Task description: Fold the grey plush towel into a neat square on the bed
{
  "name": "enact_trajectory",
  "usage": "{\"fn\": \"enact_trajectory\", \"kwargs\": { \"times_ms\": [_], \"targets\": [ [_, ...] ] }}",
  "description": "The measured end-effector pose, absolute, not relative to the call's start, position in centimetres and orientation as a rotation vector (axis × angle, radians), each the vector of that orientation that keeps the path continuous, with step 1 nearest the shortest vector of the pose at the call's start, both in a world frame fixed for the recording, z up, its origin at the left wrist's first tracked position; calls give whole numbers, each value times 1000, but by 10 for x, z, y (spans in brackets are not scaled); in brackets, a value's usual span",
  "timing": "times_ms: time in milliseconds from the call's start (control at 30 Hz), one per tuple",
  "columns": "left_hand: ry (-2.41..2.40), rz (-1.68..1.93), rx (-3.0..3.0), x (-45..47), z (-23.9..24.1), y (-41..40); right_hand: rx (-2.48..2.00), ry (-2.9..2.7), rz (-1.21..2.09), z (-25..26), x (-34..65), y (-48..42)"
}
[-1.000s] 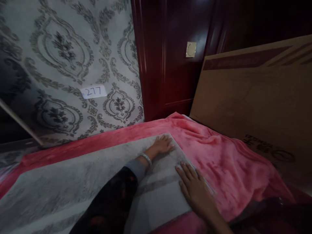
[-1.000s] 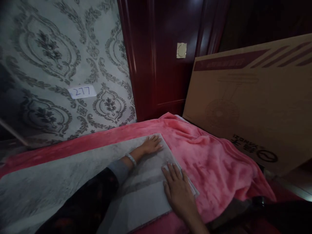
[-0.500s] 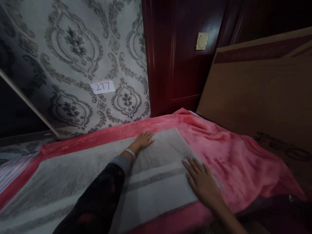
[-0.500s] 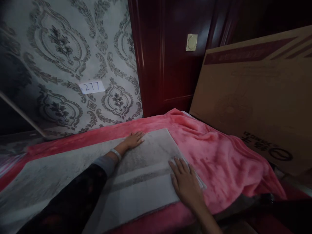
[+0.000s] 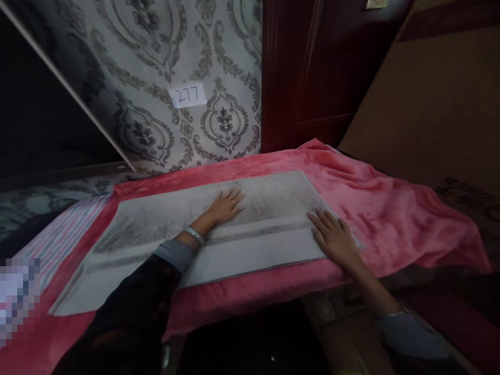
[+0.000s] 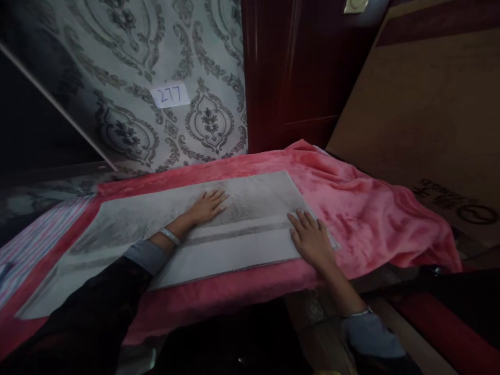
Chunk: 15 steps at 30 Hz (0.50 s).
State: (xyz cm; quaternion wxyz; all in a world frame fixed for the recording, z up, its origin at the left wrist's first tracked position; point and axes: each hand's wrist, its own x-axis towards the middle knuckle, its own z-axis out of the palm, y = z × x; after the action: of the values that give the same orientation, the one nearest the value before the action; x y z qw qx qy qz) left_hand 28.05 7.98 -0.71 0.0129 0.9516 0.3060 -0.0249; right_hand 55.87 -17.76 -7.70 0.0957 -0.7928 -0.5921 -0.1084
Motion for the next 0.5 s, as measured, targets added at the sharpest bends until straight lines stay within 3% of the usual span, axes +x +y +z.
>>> {"fn": "enact_trajectory", "kwargs": {
  "times_ms": [133, 333, 500],
  "targets": [
    [1333, -63, 2850, 214, 9, 88, -2331, -1769, -325, -80, 562, -179],
    [1278, -50, 2896, 97, -5, 29, -2317, -1787, -294, -80, 565, -182],
    [1835, 50, 2702, 10, -25, 16, -2304, -1804, -286, -78, 563, -186]
  ]
}}
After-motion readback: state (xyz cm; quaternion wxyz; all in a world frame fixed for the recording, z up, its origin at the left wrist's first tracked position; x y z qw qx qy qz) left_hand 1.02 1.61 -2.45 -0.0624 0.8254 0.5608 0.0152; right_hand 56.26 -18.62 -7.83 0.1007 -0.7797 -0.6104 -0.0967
